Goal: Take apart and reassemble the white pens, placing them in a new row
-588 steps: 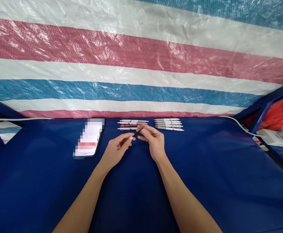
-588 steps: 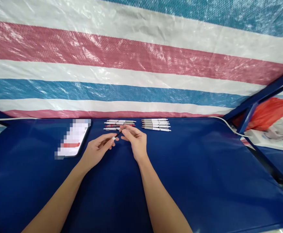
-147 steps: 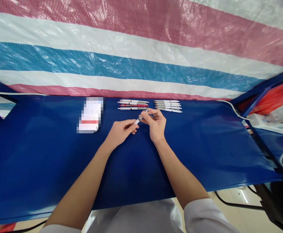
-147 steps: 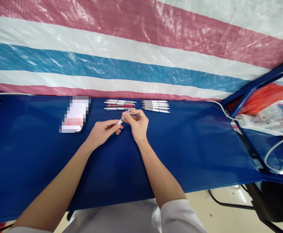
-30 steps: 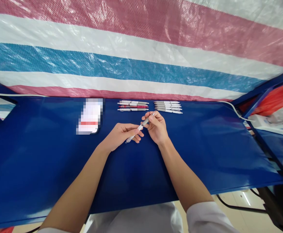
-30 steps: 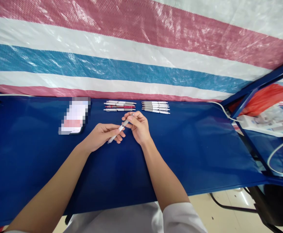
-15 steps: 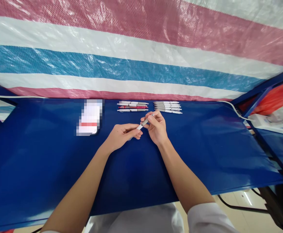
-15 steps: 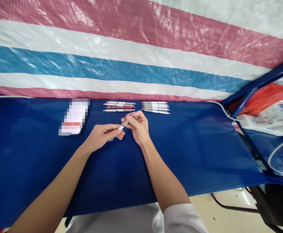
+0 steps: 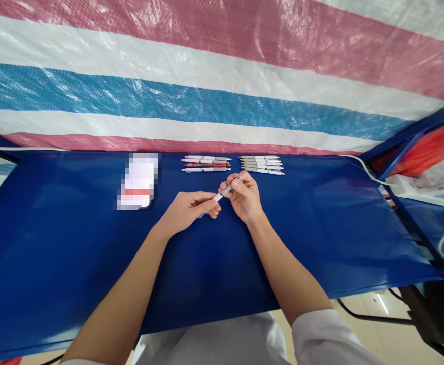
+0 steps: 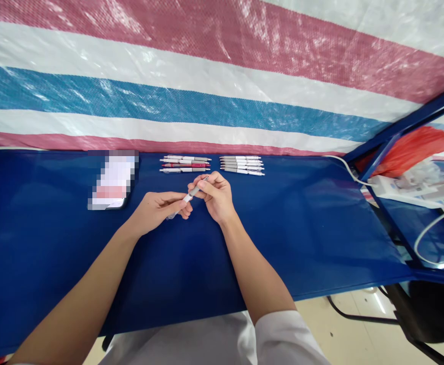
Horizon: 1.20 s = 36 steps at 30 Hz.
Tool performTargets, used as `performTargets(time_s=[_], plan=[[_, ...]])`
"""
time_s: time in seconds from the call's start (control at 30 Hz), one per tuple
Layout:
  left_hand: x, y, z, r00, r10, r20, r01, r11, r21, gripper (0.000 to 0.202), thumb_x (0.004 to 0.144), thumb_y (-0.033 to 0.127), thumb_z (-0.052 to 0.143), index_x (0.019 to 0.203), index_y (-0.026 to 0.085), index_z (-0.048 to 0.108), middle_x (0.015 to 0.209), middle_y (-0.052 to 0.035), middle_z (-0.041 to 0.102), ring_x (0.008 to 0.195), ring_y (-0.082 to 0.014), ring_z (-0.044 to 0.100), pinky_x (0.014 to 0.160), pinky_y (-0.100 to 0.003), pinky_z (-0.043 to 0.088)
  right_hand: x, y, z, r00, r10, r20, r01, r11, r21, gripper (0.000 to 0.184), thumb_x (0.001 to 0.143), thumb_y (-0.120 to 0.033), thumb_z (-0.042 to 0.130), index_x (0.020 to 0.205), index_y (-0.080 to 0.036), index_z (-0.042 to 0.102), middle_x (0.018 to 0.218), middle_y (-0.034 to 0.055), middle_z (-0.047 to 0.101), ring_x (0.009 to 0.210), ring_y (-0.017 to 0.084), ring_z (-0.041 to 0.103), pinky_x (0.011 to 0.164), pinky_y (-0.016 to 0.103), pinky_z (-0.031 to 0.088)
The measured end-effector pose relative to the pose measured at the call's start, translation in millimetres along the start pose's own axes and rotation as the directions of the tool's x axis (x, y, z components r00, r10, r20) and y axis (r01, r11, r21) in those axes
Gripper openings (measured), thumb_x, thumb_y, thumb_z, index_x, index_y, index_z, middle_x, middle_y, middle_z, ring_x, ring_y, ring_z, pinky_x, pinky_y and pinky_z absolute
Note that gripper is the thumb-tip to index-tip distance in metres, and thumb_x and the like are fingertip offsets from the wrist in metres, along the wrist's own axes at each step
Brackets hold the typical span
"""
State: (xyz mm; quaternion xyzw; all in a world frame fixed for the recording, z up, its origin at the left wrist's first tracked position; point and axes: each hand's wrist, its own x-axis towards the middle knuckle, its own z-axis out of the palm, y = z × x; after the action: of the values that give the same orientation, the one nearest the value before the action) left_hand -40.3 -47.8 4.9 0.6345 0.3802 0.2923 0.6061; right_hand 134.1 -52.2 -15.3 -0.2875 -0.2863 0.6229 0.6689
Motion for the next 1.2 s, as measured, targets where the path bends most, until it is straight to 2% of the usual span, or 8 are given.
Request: performTargets(time_s=[0.1,0.2,0.5,0.63,0.73,0.87,1.07,1.2], plan=[[2.3,-6.4,2.8,0.991,0.078,-0.113,-0.056,0.98,0.189,0.024,0.086,0.038,0.066,0.096,0.018,0.076,0.075,-0.0013,0.075,0.072,-0.0167,0.071,0.076,-0.027,0.058,1.5,1.8,3.3,0.995,-0.04,-0.089,0.036,0.999,-0.041,0.035,0.063,-0.027,0.085,0.065,-0.021,0.052,0.073,-0.0071,0.07,0.066,0.012,0.073,0.058,0.021,0.062],[3.7,-9.8,3.9,0.985,0.097,-0.145,-0.062,0.971,0.23,0.027,0.085,0.039,0.066,0.102,0.02,0.075,0.078,-0.0008,0.076,0.075,-0.0173,0.072,0.078,-0.028,0.058,1.7,2.7,5.9,0.984,-0.071,-0.163,0.058,0.995,-0.084,0.036,0.063,-0.028,0.085,0.065,-0.021,0.05,0.073,-0.0069,0.069,0.066,0.012,0.072,0.056,0.021,0.061],[-0.1,2.5,-1.3,0.989,-0.104,0.104,0.122,0.976,-0.179,0.029,0.085,0.042,0.069,0.096,0.015,0.074,0.085,-0.0069,0.075,0.074,-0.0184,0.072,0.075,-0.032,0.06,-1.0,-1.7,3.6,0.999,0.0,-0.037,-0.003,0.997,-0.082,0.025,0.066,-0.034,0.082,0.081,-0.023,0.066,0.079,-0.0043,0.071,0.074,0.014,0.073,0.054,0.02,0.06],[-1.8,0.7,-4.1,0.971,-0.136,0.199,0.174,0.966,-0.19,0.031,0.089,0.043,0.065,0.099,0.014,0.073,0.085,-0.0082,0.075,0.072,-0.0179,0.072,0.072,-0.031,0.059,-1.7,-1.5,2.3,0.999,0.03,-0.014,-0.03,0.998,-0.048,0.024,0.065,-0.034,0.083,0.078,-0.023,0.066,0.076,-0.0044,0.072,0.074,0.014,0.074,0.058,0.021,0.061],[-2.1,2.3,-3.7,0.967,-0.139,0.211,0.17,0.977,-0.132,0.034,0.09,0.045,0.062,0.099,0.014,0.073,0.086,-0.0095,0.075,0.072,-0.0184,0.071,0.071,-0.031,0.058,-1.9,-0.5,2.3,0.999,0.036,-0.027,-0.037,0.998,-0.046,0.026,0.063,-0.034,0.084,0.075,-0.023,0.065,0.073,-0.005,0.071,0.069,0.013,0.073,0.061,0.023,0.062],[-0.3,3.8,-0.3,0.989,-0.085,0.118,0.09,0.996,-0.031,0.033,0.089,0.045,0.061,0.096,0.016,0.073,0.084,-0.0076,0.075,0.072,-0.0181,0.07,0.071,-0.03,0.058,-1.3,0.4,4.1,0.996,0.007,-0.086,-0.013,0.997,-0.074,0.026,0.063,-0.033,0.085,0.07,-0.022,0.062,0.073,-0.0047,0.071,0.065,0.012,0.071,0.058,0.022,0.061],[4.0,-8.2,6.2,0.987,0.1,-0.124,-0.057,0.948,0.314,0.028,0.088,0.043,0.061,0.097,0.019,0.074,0.077,-0.0012,0.074,0.066,-0.0156,0.067,0.069,-0.026,0.054,0.7,2.9,8.2,0.968,-0.082,-0.237,0.049,0.989,-0.142,0.03,0.062,-0.028,0.085,0.067,-0.021,0.056,0.074,-0.0046,0.071,0.065,0.012,0.071,0.059,0.023,0.061],[4.7,-10.5,6.3,0.984,0.114,-0.136,-0.063,0.939,0.338,0.029,0.088,0.042,0.061,0.1,0.02,0.074,0.078,-0.0008,0.074,0.067,-0.0154,0.068,0.069,-0.025,0.054,0.5,3.5,8.5,0.967,-0.106,-0.23,0.075,0.987,-0.14,0.027,0.064,-0.029,0.084,0.069,-0.021,0.059,0.075,-0.0053,0.071,0.065,0.012,0.071,0.061,0.023,0.061]])
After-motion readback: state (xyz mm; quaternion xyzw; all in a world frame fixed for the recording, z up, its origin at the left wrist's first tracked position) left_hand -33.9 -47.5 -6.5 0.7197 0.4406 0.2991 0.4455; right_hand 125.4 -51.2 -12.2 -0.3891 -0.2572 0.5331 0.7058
